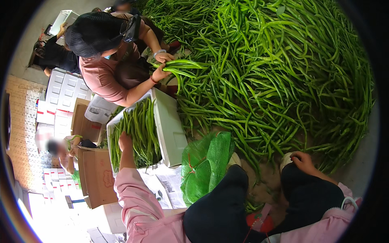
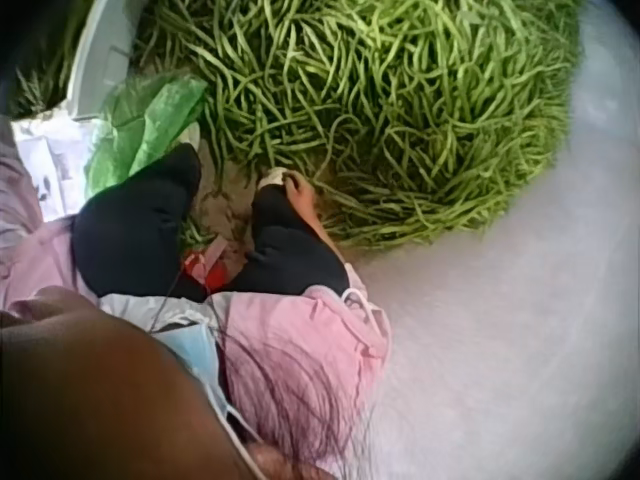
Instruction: The person sits on the floor and sorts green beans from a large pile into a white crate. They repeatedly pick up handfuls of beans, separate them, and place them into the crate. The person also handles a green mesh bag, placing beans inside it.
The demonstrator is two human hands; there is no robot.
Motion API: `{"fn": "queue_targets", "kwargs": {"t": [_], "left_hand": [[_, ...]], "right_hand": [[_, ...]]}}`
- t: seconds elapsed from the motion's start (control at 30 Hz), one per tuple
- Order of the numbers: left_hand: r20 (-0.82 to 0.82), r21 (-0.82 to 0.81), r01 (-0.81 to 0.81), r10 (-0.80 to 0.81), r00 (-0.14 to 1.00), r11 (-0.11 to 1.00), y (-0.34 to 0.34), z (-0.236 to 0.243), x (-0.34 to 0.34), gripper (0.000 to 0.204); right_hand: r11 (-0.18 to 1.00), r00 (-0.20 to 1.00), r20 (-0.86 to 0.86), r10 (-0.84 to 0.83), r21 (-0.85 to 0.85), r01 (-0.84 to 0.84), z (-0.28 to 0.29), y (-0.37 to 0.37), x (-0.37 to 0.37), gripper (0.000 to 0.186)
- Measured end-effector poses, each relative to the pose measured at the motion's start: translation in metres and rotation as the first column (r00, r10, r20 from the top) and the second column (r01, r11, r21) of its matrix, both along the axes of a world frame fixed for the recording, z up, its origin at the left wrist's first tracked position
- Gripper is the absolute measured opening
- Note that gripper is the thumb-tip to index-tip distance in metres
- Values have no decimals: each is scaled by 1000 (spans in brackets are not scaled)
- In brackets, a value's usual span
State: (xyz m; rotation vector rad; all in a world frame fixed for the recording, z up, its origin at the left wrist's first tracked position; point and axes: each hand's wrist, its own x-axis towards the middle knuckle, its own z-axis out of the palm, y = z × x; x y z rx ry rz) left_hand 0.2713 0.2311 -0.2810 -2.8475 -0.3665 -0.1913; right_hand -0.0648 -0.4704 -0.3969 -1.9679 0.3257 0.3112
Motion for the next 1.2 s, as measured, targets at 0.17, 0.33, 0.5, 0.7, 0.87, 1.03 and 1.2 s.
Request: {"fn": "queue_targets", "kwargs": {"t": [0.17,0.33,0.5,0.7,0.87,1.03,1.2], "left_hand": [[7,-72,-31,31,999,997,-22,16,6,15],[-74,234,-87,107,992,968,-25,8,-13,37],[25,-80,-348,351,936,934,-16,21,-33,73],[-229,-87,-345,319,920,935,-7,7,-40,76],[-277,-32,-367,345,897,929,-4,9,-35,76],[-224,17,-372,366,903,928,-11,3,-33,73],[249,-49,-91,100,963,995,33,10,-44,38]], "right_hand": [[1000,1000,-11,-14,6,15,2,-2,-5,13],[1000,997,-71,-6,25,7,3,2,0,14],[1000,999,-27,21,16,-20,-2,-3,-6,14],[999,998,-49,25,41,-23,0,-2,-5,14],[999,998,-56,21,32,-19,-1,0,-3,14],[998,998,-62,26,50,-23,-1,-3,-6,14],[999,999,-33,3,51,-1,-5,-4,-9,15]]}}
